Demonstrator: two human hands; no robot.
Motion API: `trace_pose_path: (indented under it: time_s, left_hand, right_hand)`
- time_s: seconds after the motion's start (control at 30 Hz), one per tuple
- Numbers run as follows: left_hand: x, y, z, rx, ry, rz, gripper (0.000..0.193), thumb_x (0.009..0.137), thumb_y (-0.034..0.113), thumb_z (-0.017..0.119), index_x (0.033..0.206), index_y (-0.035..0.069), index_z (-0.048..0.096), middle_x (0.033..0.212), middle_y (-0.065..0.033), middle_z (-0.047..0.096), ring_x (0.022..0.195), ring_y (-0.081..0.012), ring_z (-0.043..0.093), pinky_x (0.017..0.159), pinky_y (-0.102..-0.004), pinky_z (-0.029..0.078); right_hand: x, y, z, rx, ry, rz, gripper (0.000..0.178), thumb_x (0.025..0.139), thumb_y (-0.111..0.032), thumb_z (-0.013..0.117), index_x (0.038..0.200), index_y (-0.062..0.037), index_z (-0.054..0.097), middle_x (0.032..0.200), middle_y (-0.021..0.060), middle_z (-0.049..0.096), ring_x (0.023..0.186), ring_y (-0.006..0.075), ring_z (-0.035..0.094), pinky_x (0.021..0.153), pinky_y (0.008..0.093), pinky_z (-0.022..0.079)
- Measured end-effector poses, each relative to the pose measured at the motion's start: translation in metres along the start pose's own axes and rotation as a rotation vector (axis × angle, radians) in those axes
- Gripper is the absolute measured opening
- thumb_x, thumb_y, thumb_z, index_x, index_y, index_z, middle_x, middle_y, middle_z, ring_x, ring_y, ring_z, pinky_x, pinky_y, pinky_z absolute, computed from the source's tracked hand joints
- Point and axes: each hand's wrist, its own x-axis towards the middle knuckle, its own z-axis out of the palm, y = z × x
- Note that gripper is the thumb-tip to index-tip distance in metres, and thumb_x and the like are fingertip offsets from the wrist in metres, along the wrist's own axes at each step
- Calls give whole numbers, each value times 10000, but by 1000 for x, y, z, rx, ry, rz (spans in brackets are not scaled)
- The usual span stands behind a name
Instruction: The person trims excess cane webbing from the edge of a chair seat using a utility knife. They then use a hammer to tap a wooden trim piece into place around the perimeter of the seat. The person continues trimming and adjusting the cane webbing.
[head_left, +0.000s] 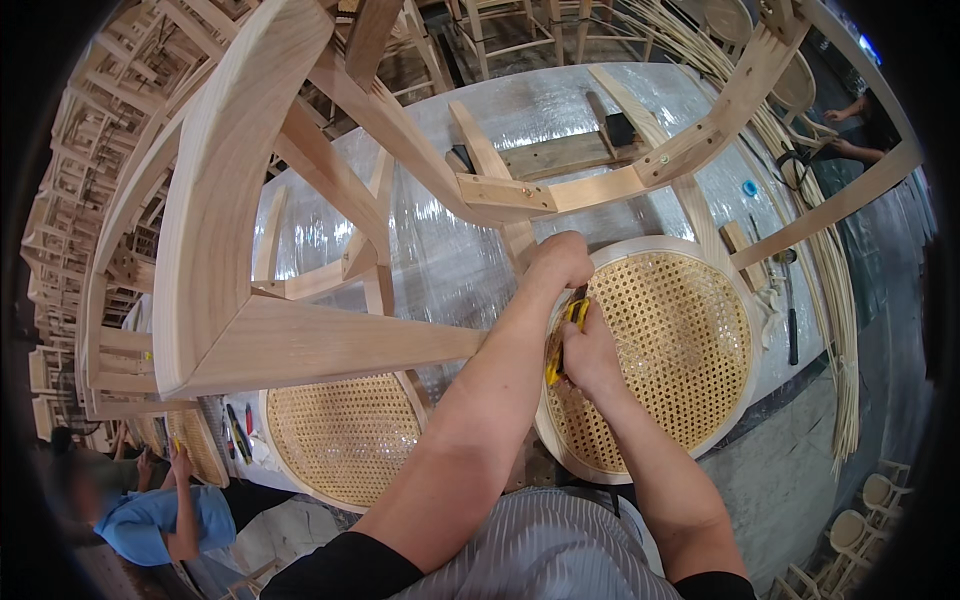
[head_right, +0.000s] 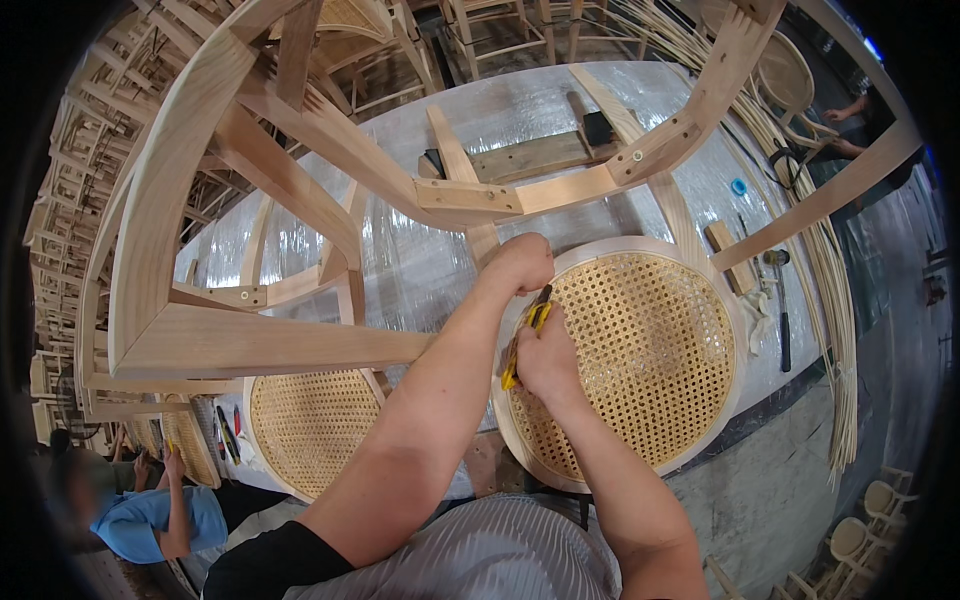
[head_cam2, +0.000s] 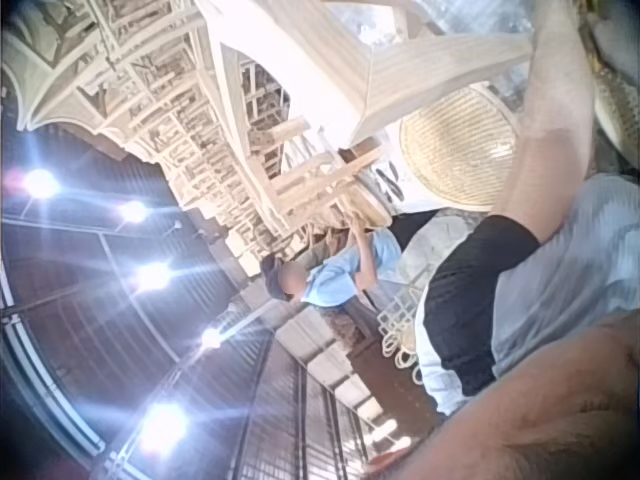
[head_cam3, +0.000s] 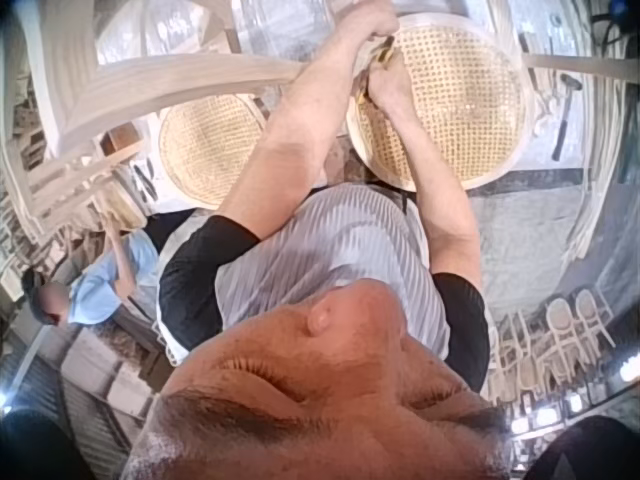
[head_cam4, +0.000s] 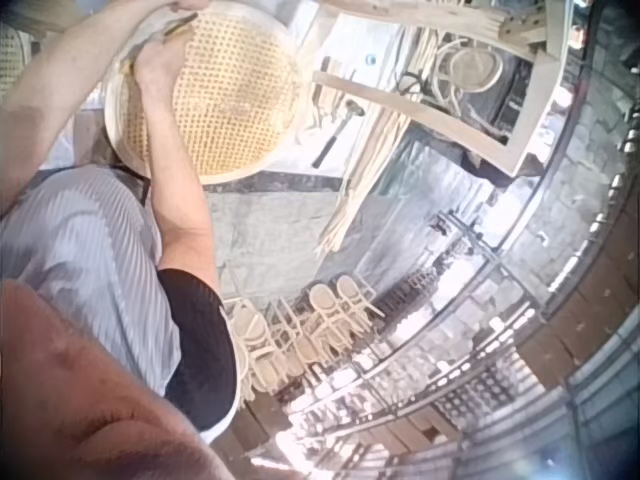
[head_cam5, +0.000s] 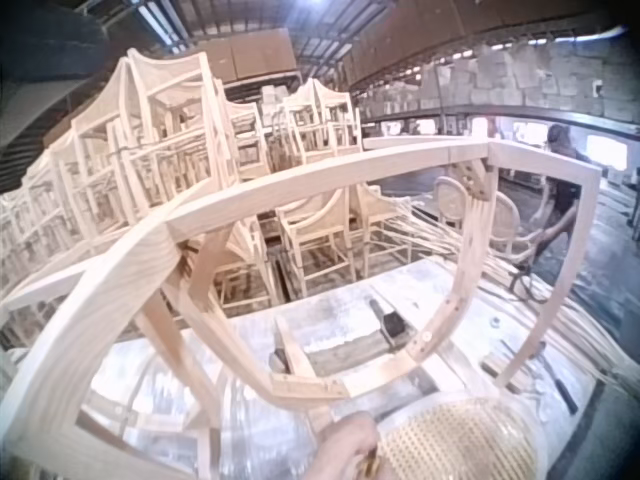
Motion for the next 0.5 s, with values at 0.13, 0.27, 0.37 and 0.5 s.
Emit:
trace_pose_path:
  time_s: [0.13,0.27,0.37,0.5]
  left_hand:
    - [-1,4,-2,6,-14,5,226,867,72,601,919,-37,792,825,-240,769,649,-337,759,615,-460,615]
    - [-3,1,-3,-4,-3,6,222,864,68,599,897,-44,788,795,-233,762,643,-333,759,617,-455,615]
    - [-6,-3,-6,-5,3,11,225,861,63,598,896,-52,787,785,-239,758,644,-338,760,618,-458,615]
    - [-8,9,-5,-2,-18,16,227,868,68,599,897,-61,783,794,-244,759,649,-341,761,613,-459,614]
  right_hand:
    - [-3,0,1,-6,23,-30,550,1019,-182,533,1514,10,395,1154,387,710,1098,558,706,996,584,537]
    - [-7,-6,2,-17,18,-20,558,1019,-180,528,1520,18,385,1127,388,713,1076,565,707,981,587,541]
    - [-14,-19,5,-9,16,-3,565,1018,-182,526,1514,40,374,1124,394,711,1072,572,705,983,591,540]
    - [-15,-11,6,4,23,48,602,1007,-148,538,1564,20,386,1238,364,691,1158,517,696,1033,528,528]
